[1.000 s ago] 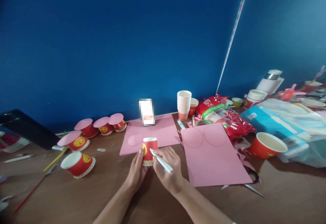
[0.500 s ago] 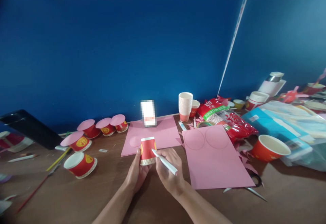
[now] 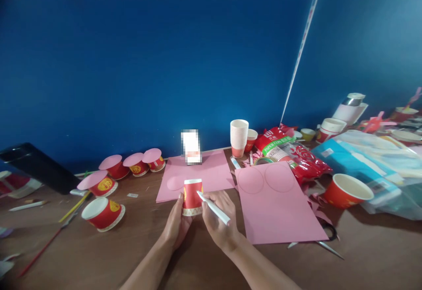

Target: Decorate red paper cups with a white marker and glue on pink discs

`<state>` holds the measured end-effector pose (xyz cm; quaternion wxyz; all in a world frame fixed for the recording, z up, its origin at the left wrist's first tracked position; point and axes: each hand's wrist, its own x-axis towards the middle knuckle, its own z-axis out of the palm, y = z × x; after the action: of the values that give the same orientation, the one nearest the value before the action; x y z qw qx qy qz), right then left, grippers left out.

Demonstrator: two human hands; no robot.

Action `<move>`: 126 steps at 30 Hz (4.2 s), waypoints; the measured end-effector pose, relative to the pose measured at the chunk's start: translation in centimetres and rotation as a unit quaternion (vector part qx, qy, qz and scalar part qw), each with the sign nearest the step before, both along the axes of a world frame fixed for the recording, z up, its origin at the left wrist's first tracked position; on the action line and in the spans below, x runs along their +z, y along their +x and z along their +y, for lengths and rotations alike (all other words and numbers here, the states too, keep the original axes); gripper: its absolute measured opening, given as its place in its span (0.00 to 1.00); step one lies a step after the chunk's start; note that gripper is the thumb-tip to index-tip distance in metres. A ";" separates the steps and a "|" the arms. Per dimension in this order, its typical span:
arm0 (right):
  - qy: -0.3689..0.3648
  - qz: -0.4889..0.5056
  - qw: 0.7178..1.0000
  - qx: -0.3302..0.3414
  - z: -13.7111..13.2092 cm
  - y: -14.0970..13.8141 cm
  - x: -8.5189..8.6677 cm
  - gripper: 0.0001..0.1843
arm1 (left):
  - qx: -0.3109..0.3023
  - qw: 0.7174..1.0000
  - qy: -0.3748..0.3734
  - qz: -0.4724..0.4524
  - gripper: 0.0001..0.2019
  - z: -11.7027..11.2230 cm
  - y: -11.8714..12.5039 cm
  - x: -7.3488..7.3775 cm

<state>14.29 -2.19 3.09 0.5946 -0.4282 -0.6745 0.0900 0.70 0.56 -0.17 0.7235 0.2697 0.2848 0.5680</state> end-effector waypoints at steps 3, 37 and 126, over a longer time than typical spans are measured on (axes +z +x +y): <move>0.003 0.007 1.000 0.004 0.0 0.2 0.0 0.06 | 0.003 1.000 -0.004 0.022 0.19 0.0 -0.1 -0.2; -0.007 0.009 1.000 0.002 0.1 0.3 0.0 0.06 | 0.011 0.999 -0.012 0.043 0.15 -0.2 -0.1 0.0; -0.056 0.036 0.997 0.025 -0.2 -0.3 -1.5 0.06 | 0.009 0.998 -0.050 -0.033 0.16 0.5 -0.4 -0.5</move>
<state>14.01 -2.37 1.64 0.5908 -0.4401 -0.6575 0.1579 0.28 1.03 -0.69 0.7398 0.2113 0.2916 0.5684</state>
